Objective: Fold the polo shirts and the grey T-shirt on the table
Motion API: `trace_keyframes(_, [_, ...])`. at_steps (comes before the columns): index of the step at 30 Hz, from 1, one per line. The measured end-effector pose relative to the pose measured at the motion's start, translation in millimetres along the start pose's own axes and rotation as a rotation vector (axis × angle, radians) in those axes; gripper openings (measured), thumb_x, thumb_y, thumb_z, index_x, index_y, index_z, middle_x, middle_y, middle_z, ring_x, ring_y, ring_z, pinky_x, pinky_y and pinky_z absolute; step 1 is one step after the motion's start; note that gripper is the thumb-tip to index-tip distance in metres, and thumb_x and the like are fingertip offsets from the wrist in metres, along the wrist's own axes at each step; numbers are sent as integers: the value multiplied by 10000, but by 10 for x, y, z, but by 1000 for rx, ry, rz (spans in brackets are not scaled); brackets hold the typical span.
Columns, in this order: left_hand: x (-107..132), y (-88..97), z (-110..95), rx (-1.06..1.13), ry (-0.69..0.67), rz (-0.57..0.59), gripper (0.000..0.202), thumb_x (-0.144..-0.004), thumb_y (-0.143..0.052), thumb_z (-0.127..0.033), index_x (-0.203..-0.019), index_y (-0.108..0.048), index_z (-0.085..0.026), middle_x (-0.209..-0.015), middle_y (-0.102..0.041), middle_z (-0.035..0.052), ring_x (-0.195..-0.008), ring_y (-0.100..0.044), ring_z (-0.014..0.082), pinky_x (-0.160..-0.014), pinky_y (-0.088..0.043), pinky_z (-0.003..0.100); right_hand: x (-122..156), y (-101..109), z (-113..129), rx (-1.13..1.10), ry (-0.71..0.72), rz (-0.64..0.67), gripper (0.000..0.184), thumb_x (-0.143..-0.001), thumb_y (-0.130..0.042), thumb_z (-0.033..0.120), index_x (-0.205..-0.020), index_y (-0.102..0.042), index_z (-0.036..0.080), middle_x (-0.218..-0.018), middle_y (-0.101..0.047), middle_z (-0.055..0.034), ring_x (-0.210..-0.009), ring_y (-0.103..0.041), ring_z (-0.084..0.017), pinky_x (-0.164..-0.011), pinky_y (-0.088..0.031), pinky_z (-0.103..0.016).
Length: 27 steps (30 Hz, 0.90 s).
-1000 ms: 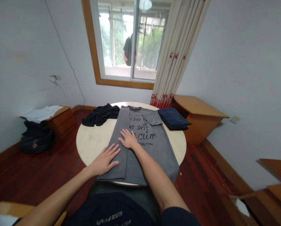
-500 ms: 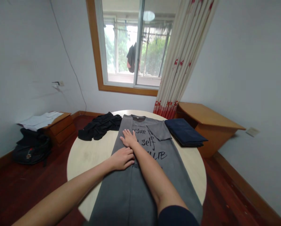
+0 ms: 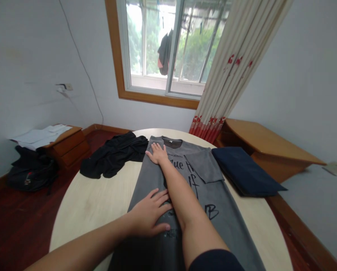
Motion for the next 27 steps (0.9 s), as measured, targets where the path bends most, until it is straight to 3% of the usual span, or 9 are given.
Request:
trace_keyframes(11, [10, 110, -28, 61, 13, 65, 688, -989, -427, -612, -1521, -411, -177, -1606, -351, 202, -1519, -254, 368, -1216, -214, 615, -696, 19, -309, -43, -64, 52, 783, -996, -228, 698, -1596, -296, 199, -1680, -200, -94, -1554, -141, -267, -1231, -80, -561])
trace_keyframes(15, [-1, 92, -12, 53, 13, 56, 696, -977, -435, -636, -1513, -428, -193, -1589, -393, 180, -1515, -269, 359, -1218, -218, 608, -673, 65, -302, -66, -75, -72, 668, -1029, -300, 587, -1535, -401, 163, -1633, -334, -122, -1517, -243, -267, -1226, -115, -541])
trace_keyframes(20, [-8, 30, 20, 38, 17, 47, 689, -962, -467, -646, -1505, -447, -221, -1613, -364, 160, -1515, -279, 341, -1213, -223, 603, -196, 231, -120, -24, 4, -462, 478, -1061, -277, 370, -1322, -590, 119, -1381, -620, -159, -1334, -482, -255, -1225, -96, -454])
trace_keyframes(23, [-16, -6, 32, 9, 16, 40, 701, -958, -462, -658, -1505, -456, -219, -1620, -348, 162, -1518, -277, 332, -1217, -212, 586, 238, 298, -203, -45, -45, -471, 445, -1051, -303, 355, -1270, -625, 140, -1329, -654, -145, -1257, -544, -253, -1206, -157, -454])
trace_keyframes(27, [-7, -18, 27, -21, 24, 19, 683, -960, -467, -648, -1498, -472, -226, -1628, -337, 146, -1525, -266, 308, -1225, -202, 552, 927, 481, -753, 34, -302, -351, 398, -993, -431, 365, -1211, -677, 140, -1284, -668, -166, -1219, -573, -298, -1131, -299, -466])
Point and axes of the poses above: each hand's wrist, its own x-axis away from the middle knuckle, its own y-axis out of the back of the hand, z = x × y, the point moved 4 cm from there along -x, towards the middle knuckle
